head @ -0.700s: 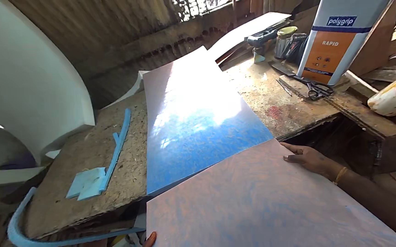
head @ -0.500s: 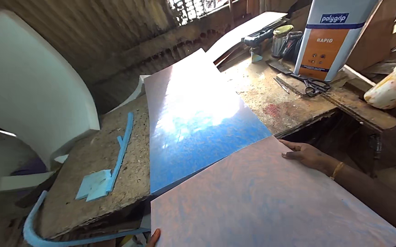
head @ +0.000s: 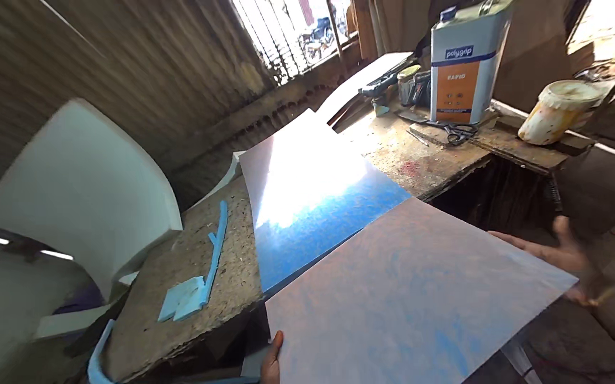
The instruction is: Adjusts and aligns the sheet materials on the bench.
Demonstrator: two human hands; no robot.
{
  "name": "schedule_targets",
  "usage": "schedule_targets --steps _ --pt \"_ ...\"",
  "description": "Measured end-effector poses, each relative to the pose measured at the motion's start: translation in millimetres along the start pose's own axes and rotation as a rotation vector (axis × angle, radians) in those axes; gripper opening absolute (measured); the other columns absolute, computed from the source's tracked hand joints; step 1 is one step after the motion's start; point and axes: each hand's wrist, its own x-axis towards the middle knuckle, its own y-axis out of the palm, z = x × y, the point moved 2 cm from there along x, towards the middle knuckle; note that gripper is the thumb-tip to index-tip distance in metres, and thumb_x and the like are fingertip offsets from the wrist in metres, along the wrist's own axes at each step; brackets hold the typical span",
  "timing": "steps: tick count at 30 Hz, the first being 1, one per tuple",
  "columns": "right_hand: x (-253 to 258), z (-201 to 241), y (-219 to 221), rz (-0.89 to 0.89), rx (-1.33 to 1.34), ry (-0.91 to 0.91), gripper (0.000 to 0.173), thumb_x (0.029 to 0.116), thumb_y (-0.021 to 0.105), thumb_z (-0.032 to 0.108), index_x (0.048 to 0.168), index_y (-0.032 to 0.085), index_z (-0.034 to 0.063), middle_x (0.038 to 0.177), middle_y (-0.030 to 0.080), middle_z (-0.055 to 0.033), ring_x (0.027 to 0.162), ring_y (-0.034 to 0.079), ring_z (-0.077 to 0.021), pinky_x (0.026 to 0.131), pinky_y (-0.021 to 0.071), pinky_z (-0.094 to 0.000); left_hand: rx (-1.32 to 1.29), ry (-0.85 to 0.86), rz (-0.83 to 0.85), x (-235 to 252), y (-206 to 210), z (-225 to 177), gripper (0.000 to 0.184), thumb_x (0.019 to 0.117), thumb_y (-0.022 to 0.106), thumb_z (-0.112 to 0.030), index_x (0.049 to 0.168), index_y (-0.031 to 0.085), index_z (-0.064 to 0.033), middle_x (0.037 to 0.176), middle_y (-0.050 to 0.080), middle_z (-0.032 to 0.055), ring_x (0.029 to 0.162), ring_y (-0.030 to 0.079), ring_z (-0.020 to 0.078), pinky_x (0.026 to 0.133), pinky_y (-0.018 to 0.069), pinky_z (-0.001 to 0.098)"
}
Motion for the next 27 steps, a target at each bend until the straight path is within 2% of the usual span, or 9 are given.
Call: schedule_targets --steps 2,5,7,9,11,13,15,19,27 --pt "-45 -33 29 -0.264 0.149 -0.173 0.108 0.0675 0.040 0.100 0.141 0.057 0.0229 0.123 0.071 -0.0065 0.109 0.070 -0.0212 0.086 0.0617 -0.0459 -0.024 -0.018 0.038 -2 -1 1 0.043 0.1140 0.025 -0.026 0.118 0.061 -0.0033 0.095 0.078 0.0101 0.087 0.077 0.0171 0.076 0.0661 0.0368" --pt "-87 -101 100 -0.359 0.275 -0.277 0.112 0.0635 0.050 0.099 0.148 0.046 0.0258 0.131 0.066 -0.0071 0.117 0.067 -0.0267 0.089 0.0593 -0.0543 -0.085 -0.098 0.139 0 -11 0 0.045 0.1136 0.026 -0.032 0.126 0.057 -0.0017 0.100 0.076 0.0151 0.090 0.076 0.0235 0.077 0.0655 0.0436" --pt "-96 -142 167 -0.487 0.255 -0.346 0.093 0.0800 0.049 0.088 0.150 0.043 0.0269 0.130 0.066 -0.0053 0.115 0.067 -0.0250 0.086 0.0600 -0.0524 -0.069 -0.142 0.156 4 -16 -3 0.046 0.1130 0.029 -0.036 0.128 0.057 -0.0016 0.101 0.075 0.0172 0.089 0.076 0.0263 0.075 0.0655 0.0458" --pt "-99 -173 230 -0.621 0.203 -0.432 0.064 0.1021 0.054 0.050 0.157 0.029 0.0282 0.137 0.061 -0.0068 0.118 0.065 -0.0250 0.089 0.0608 -0.0495 -0.047 -0.166 0.178 7 -20 -3 0.047 0.1125 0.032 -0.038 0.130 0.056 -0.0016 0.102 0.074 0.0180 0.089 0.075 0.0273 0.075 0.0650 0.0462" --pt "-98 -192 277 -0.707 0.167 -0.480 0.089 0.0972 0.067 0.020 0.163 0.009 0.0349 0.151 0.049 -0.0069 0.127 0.061 -0.0257 0.095 0.0596 -0.0475 -0.057 -0.196 0.211 7 -24 -1 0.048 0.1122 0.032 -0.040 0.130 0.055 -0.0019 0.102 0.073 0.0184 0.089 0.075 0.0281 0.075 0.0648 0.0472" --pt "-97 -200 306 -0.800 0.138 -0.461 0.114 0.0884 0.078 0.016 0.163 -0.005 0.0407 0.163 0.033 -0.0056 0.134 0.055 -0.0266 0.099 0.0579 -0.0478 -0.046 -0.229 0.218 5 -28 0 0.051 0.1116 0.032 -0.043 0.131 0.056 -0.0025 0.102 0.073 0.0188 0.089 0.075 0.0290 0.075 0.0643 0.0483" --pt "-92 -199 319 -0.871 0.144 -0.448 0.120 0.0863 0.080 0.018 0.161 -0.010 0.0446 0.168 0.023 -0.0055 0.136 0.054 -0.0284 0.098 0.0576 -0.0503 -0.019 -0.249 0.228 6 -31 2 0.053 0.1109 0.033 -0.046 0.132 0.056 -0.0030 0.104 0.073 0.0189 0.090 0.075 0.0292 0.075 0.0641 0.0489" --pt "-88 -192 326 -0.913 0.097 -0.478 0.115 0.0893 0.076 0.016 0.160 -0.008 0.0493 0.169 0.022 -0.0028 0.133 0.057 -0.0272 0.094 0.0593 -0.0489 -0.026 -0.313 0.256 11 -42 6 0.051 0.1097 0.039 -0.046 0.133 0.056 -0.0035 0.108 0.073 0.0197 0.095 0.074 0.0302 0.079 0.0637 0.0498" --pt "-85 -190 322 -0.960 0.015 -0.431 0.100 0.0950 0.063 0.011 0.161 0.000 0.0519 0.155 0.044 0.0015 0.116 0.066 -0.0128 0.084 0.0628 -0.0336 0.059 -0.407 0.256 25 -49 -9 0.045 0.1094 0.049 -0.027 0.146 0.040 -0.0031 0.116 0.069 0.0220 0.101 0.073 0.0309 0.086 0.0626 0.0477"
